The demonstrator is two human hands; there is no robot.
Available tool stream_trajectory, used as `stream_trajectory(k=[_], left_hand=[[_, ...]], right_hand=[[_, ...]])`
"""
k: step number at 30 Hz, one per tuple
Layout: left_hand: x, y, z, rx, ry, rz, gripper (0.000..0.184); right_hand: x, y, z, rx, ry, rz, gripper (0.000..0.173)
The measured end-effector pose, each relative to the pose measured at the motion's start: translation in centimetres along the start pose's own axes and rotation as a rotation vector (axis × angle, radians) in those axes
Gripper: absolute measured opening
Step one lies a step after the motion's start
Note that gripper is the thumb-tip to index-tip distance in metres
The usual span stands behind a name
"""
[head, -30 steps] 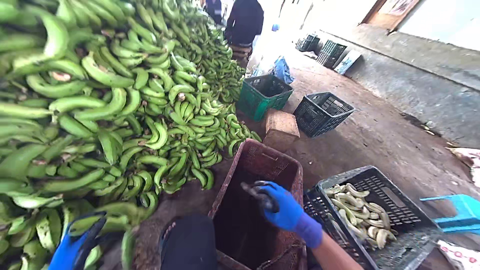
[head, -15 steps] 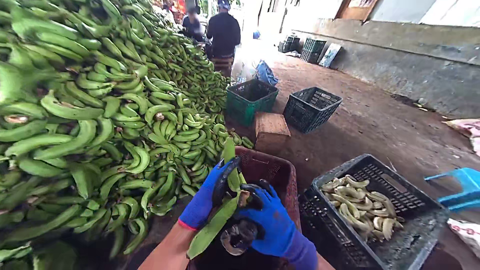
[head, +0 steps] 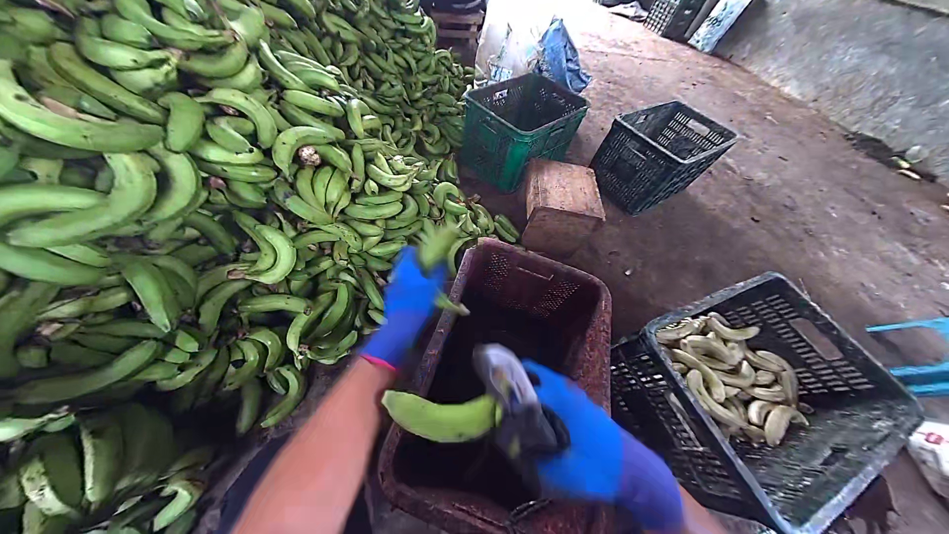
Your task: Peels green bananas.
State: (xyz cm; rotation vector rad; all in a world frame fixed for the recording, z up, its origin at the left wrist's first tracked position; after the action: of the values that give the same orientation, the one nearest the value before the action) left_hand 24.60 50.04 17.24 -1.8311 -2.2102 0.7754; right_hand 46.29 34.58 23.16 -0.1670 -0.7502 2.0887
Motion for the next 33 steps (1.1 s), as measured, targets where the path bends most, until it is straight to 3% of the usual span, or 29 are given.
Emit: stream_trajectory(k=[3,6,9,11,14,17,18,19,21,22,23,25,27,30,33], left_hand=[[3.7,-4.8,2.3,-0.291,-0.075,-0.281,0.074],[0.6,-3.1,-0.9,-0.428,-0.04,-0.127,0.068],[-3.9,-0.9,-3.8,-0.563,0.072,0.017,0.058],[-6.7,-0.2,-4.3,-0.549,0.148,0.004,0.06],[-9.4,0.6,-5.4,-0.387,0.33,-0.072,0.067],[-10.1,1.4,-5.5,-0.242,0.523,-0.113,0.061],[-10.1,1.5,-5.5,-0.24,0.573,-0.113,0.056],[-10.2,1.7,-5.4,-0.26,0.617,-0.09,0.053],[-10.3,1.7,-5.3,-0.366,0.657,0.044,0.051],[-10.0,1.6,-5.3,-0.435,0.633,0.147,0.052],[-9.5,1.4,-5.3,-0.508,0.565,0.257,0.053],[-8.8,1.2,-5.1,-0.615,0.371,0.395,0.052],[-7.8,0.8,-4.7,-0.634,0.243,0.402,0.047],[-7.0,0.3,-4.4,-0.659,0.21,0.388,0.04],[-7.2,0.8,-4.5,-0.674,0.226,0.436,0.043]], right_hand=[[-1.8,0.3,-0.3,0.076,0.057,0.114,0.048],[-0.3,0.1,-3.3,-0.151,0.451,0.344,0.051],[0.3,-2.8,-3.6,-0.19,0.461,0.004,0.051],[0.8,-3.7,-2.8,-0.177,0.411,-0.212,0.052],[0.8,-4.2,-3.0,-0.156,0.398,-0.372,0.048],[-0.2,-4.6,-2.0,-0.241,0.137,-0.59,0.044],[-0.5,-4.7,-1.5,-0.279,0.11,-0.585,0.045],[-0.5,-4.5,-1.7,-0.31,0.238,-0.472,0.044],[-0.1,-3.2,-4.7,-0.253,0.743,0.004,0.047],[-0.1,-2.5,-6.6,-0.224,0.875,0.145,0.049],[0.0,-2.3,-7.6,-0.191,0.904,0.17,0.048],[-0.3,-3.3,-7.3,-0.126,0.723,-0.006,0.044],[-0.4,-4.0,-6.3,-0.105,0.39,-0.204,0.045],[-1.0,-3.9,-4.7,-0.257,-0.044,-0.365,0.051],[-0.7,-3.1,-2.9,-0.478,-0.258,-0.356,0.05]])
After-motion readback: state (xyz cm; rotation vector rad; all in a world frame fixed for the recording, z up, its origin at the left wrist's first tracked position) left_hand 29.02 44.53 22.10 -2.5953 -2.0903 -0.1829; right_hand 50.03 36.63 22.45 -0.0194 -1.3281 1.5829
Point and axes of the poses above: each hand's wrist, its own x-axis towards the middle knuckle, its own y-axis out of the palm, z = x × y, the point moved 5 cm from there along x, towards the middle knuckle, and after that the axes turned 7 degrees about -y, right-handed, at the moved point
